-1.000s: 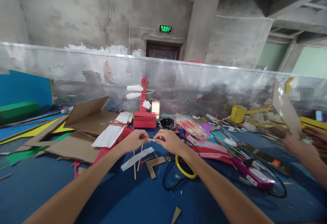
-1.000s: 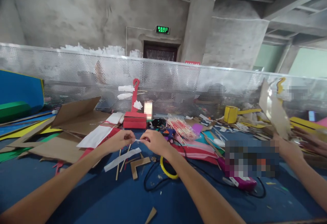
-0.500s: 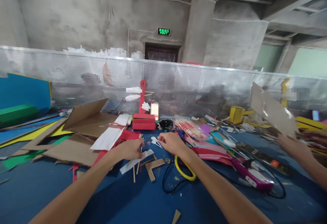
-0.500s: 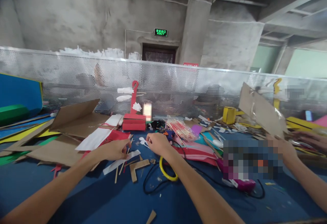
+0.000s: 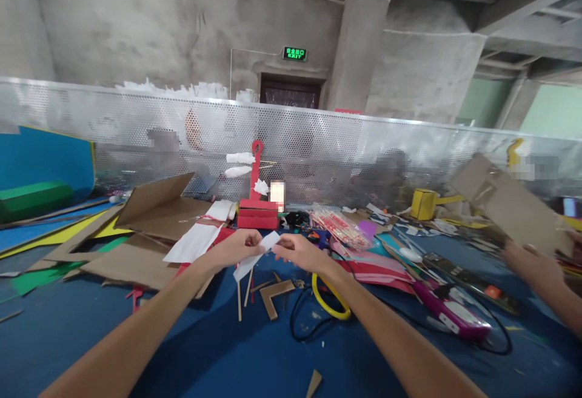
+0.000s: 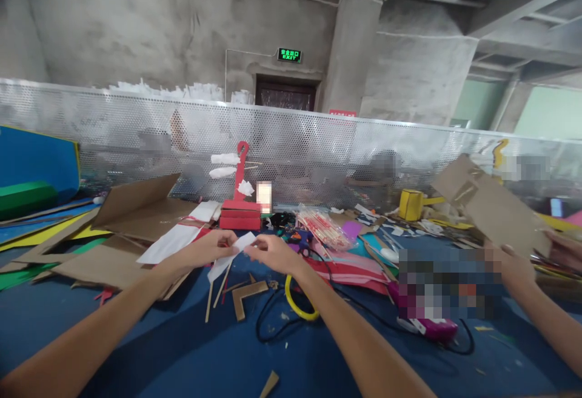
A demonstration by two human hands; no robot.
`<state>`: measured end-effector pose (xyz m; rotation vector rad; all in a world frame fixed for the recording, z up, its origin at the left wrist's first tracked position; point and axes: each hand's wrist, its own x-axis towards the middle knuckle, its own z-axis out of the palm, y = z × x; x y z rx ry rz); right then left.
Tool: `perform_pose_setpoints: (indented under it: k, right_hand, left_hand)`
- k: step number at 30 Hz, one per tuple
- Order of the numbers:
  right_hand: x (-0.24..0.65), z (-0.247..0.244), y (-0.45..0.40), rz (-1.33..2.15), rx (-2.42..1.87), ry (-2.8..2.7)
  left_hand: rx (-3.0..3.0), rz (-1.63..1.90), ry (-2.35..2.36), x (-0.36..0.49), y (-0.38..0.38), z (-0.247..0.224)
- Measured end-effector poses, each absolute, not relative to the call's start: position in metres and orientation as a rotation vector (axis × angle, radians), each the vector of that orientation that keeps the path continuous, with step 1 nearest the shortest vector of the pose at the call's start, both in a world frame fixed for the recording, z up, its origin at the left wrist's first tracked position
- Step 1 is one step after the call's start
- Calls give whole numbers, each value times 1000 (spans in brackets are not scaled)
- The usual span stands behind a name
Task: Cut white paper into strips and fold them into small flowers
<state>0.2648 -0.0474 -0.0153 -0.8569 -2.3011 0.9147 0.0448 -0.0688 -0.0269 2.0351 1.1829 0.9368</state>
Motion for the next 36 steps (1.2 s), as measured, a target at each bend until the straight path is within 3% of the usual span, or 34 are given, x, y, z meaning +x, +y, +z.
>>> perform_pose_setpoints:
  k: [3,13,36]
  right_hand:
    - [259,-13,-54,1084,-772,-2226]
    - [254,-18,-41,1138,-661,-1875]
    - [255,-18,-44,1296,-522,-1823]
  left_hand:
    - [1973,1057,1088,50,-72,-24]
    - [1918,1047,1012,57,-82,-18]
    - [1934,1083,982,62,-91,-11]
